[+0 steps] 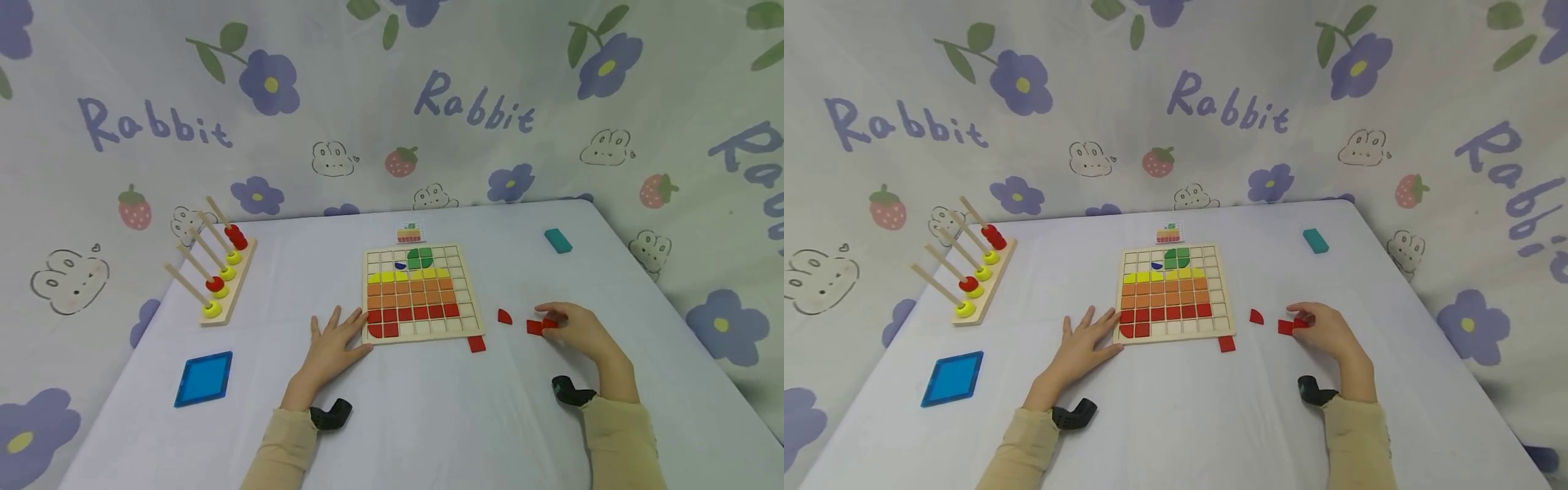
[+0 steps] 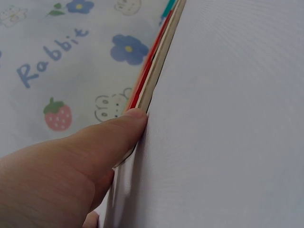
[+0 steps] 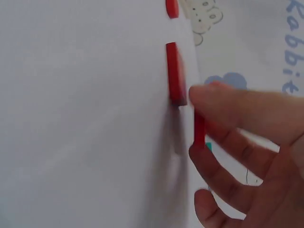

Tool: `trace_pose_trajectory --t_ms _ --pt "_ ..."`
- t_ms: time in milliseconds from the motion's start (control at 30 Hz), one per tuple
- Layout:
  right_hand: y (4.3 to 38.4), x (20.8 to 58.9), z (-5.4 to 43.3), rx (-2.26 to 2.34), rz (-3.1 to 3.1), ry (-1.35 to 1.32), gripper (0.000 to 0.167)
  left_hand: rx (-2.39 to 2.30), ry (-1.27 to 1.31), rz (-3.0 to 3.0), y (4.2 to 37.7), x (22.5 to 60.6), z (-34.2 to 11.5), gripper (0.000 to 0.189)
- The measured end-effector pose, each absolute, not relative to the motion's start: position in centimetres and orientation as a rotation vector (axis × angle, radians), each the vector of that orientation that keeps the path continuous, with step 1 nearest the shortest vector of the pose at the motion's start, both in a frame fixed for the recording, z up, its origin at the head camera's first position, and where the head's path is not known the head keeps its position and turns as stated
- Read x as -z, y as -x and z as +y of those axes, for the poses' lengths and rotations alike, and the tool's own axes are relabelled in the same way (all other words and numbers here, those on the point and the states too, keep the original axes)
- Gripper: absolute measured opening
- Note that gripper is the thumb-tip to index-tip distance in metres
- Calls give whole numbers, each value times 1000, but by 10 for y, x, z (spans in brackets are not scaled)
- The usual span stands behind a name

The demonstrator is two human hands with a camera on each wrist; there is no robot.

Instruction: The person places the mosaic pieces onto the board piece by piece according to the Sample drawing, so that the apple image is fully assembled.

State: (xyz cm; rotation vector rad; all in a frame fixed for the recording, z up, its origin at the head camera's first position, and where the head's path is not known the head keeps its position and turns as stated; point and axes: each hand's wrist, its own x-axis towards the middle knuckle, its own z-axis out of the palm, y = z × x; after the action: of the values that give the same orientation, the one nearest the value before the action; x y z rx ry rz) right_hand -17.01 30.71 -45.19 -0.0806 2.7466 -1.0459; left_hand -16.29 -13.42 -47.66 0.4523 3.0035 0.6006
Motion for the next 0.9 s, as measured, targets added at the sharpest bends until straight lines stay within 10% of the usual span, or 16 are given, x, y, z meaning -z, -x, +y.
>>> trace_pose_trajectory --t_ms 900 --pt "212 445 108 972 2644 875 16 -597 -447 2997 160 474 -134 66"
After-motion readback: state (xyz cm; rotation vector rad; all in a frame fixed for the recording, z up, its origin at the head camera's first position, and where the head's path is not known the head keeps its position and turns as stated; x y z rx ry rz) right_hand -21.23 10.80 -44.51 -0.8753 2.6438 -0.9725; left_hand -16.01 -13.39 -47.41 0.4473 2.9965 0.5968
